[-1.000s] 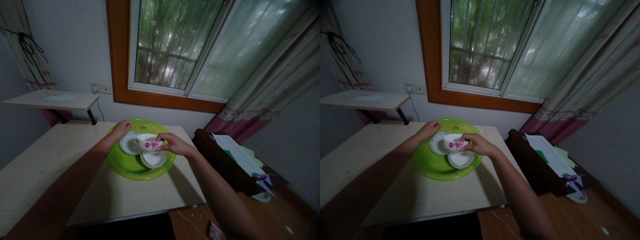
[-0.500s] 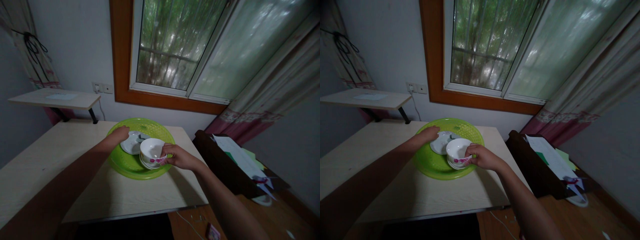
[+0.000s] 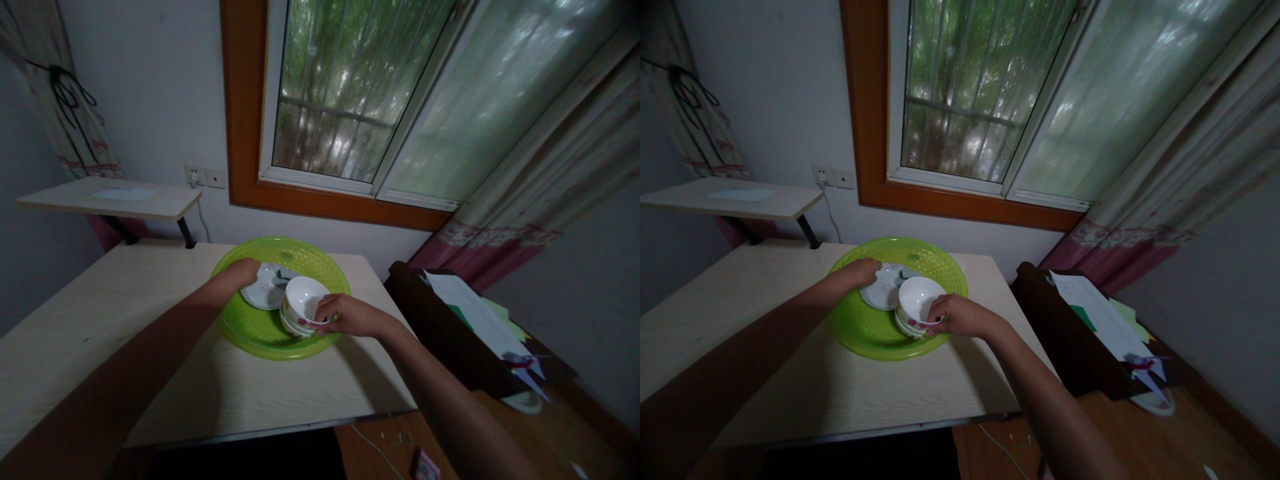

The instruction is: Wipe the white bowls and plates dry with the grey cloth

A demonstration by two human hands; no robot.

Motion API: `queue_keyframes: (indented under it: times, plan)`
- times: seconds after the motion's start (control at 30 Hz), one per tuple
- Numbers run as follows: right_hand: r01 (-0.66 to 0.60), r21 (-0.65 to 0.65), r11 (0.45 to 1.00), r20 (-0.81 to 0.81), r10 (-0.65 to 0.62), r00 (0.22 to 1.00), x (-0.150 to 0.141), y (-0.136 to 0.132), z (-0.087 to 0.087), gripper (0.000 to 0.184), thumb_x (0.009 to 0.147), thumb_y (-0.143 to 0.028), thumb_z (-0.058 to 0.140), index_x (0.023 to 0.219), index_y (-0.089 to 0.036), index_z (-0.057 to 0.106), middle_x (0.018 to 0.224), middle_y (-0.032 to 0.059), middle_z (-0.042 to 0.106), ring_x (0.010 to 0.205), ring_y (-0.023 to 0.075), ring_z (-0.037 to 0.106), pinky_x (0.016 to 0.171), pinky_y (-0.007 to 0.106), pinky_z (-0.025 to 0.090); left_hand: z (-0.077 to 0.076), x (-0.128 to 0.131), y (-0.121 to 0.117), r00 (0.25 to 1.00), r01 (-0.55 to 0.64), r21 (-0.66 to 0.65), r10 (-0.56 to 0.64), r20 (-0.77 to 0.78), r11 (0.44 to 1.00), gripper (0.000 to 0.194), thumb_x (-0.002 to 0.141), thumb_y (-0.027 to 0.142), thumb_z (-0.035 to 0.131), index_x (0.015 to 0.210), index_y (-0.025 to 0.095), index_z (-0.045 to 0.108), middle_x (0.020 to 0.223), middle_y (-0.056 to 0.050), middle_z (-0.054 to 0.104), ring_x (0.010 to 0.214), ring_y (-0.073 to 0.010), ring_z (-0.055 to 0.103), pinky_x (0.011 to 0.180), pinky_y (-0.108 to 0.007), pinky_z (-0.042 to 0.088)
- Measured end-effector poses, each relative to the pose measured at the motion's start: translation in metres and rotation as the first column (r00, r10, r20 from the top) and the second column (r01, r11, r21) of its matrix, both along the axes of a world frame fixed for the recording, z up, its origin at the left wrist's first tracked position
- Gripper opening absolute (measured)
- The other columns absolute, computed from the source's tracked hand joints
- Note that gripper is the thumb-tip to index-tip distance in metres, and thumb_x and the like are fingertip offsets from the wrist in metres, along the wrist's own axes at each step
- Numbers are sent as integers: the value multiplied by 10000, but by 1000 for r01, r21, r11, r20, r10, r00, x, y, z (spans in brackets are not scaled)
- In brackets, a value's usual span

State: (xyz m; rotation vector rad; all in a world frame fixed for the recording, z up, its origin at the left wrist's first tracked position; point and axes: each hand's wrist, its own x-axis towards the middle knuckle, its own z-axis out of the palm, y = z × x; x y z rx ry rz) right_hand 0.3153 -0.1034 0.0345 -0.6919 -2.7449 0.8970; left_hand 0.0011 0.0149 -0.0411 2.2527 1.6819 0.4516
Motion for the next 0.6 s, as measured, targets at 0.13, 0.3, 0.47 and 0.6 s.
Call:
queue_keyframes:
  times: [0.13, 0.3, 0.47, 0.6]
  plan:
    - [-29, -71, 997, 19, 30, 999, -7, 3, -2, 147, 890, -322, 707, 979, -210, 744, 993, 41, 717, 933, 152, 634, 885, 301, 474, 17, 6, -7, 975, 6, -41, -14, -220, 999, 296, 738, 127, 572, 980, 140, 742, 1095, -216, 718, 1011, -332, 670, 869, -403, 478]
    - [-8, -107, 994, 66, 16, 998, -16, 6, -1, 321, 840, -403, 749, 1108, -232, 710, 1082, 44, 666, 909, 142, 621, 837, 266, 484, 27, 11, -14, 960, -2, 2, 2, -281, 1000, 299, 792, 106, 530, 1006, 127, 737, 1104, -224, 710, 1022, -316, 666, 854, -378, 486]
    - [-1, -172, 985, 47, 10, 999, -25, 13, 0, 360, 908, -512, 636, 1080, -204, 709, 1012, 47, 679, 875, 148, 616, 811, 265, 479, 22, 8, -11, 981, -36, 21, 39, -190, 999, 229, 794, 163, 571, 941, 133, 745, 986, -211, 721, 938, -312, 676, 841, -396, 500]
    - [86, -115, 990, -40, -91, 995, -25, 31, 0, 348, 971, -476, 542, 957, -183, 729, 924, 39, 701, 825, 148, 619, 781, 272, 468, 15, 4, -8, 990, -68, 33, 71, -123, 997, 198, 797, 201, 585, 902, 146, 744, 905, -197, 725, 938, -325, 675, 856, -420, 497]
